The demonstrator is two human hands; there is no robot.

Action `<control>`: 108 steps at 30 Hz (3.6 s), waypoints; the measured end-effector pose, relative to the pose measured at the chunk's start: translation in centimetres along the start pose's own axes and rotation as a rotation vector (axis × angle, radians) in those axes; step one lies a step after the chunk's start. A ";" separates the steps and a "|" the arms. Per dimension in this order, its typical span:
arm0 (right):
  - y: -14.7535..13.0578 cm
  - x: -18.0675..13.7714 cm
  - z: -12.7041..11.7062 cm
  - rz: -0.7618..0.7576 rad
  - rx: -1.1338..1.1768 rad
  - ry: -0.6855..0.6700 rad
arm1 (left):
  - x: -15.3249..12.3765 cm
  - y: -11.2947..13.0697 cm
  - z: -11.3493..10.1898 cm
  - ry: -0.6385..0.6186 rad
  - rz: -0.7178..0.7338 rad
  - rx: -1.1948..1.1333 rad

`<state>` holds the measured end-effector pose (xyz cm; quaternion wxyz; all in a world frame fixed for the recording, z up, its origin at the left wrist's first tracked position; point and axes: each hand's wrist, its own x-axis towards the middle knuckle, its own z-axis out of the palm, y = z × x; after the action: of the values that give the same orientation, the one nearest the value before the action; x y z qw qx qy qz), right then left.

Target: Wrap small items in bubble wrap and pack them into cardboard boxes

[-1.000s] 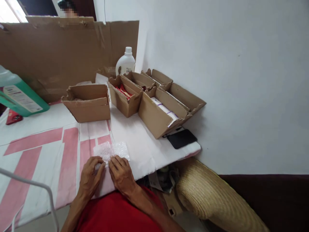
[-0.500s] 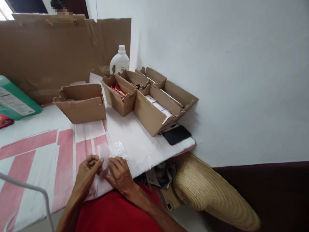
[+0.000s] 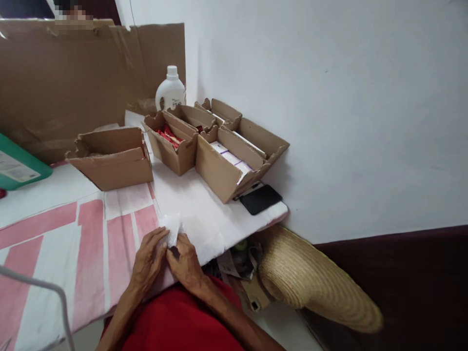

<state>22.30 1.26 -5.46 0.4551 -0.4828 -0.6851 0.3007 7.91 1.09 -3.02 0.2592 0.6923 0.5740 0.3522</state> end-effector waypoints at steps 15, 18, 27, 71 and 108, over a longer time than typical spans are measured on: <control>-0.6 -1.1 -4.6 -0.179 -0.287 0.061 | -2.2 -1.1 3.4 -0.054 0.235 0.666; 0.6 -1.1 -4.0 -0.227 -0.447 -0.156 | -2.4 -1.4 3.5 -0.064 0.222 0.642; 3.1 -1.3 -3.9 -0.226 -0.517 -0.203 | 3.3 -1.1 -0.2 -0.053 -0.034 0.167; -8.9 40.8 5.4 0.205 -0.518 -0.676 | 23.4 -3.9 -20.4 0.763 -0.008 0.173; -5.6 26.5 8.0 0.088 0.386 -0.405 | 5.9 -5.5 -12.2 0.824 -0.433 -0.239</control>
<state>9.63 24.28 4.93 0.3789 -0.3463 -0.6706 0.5355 -4.47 7.40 1.37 0.1552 0.3249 0.7156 0.5986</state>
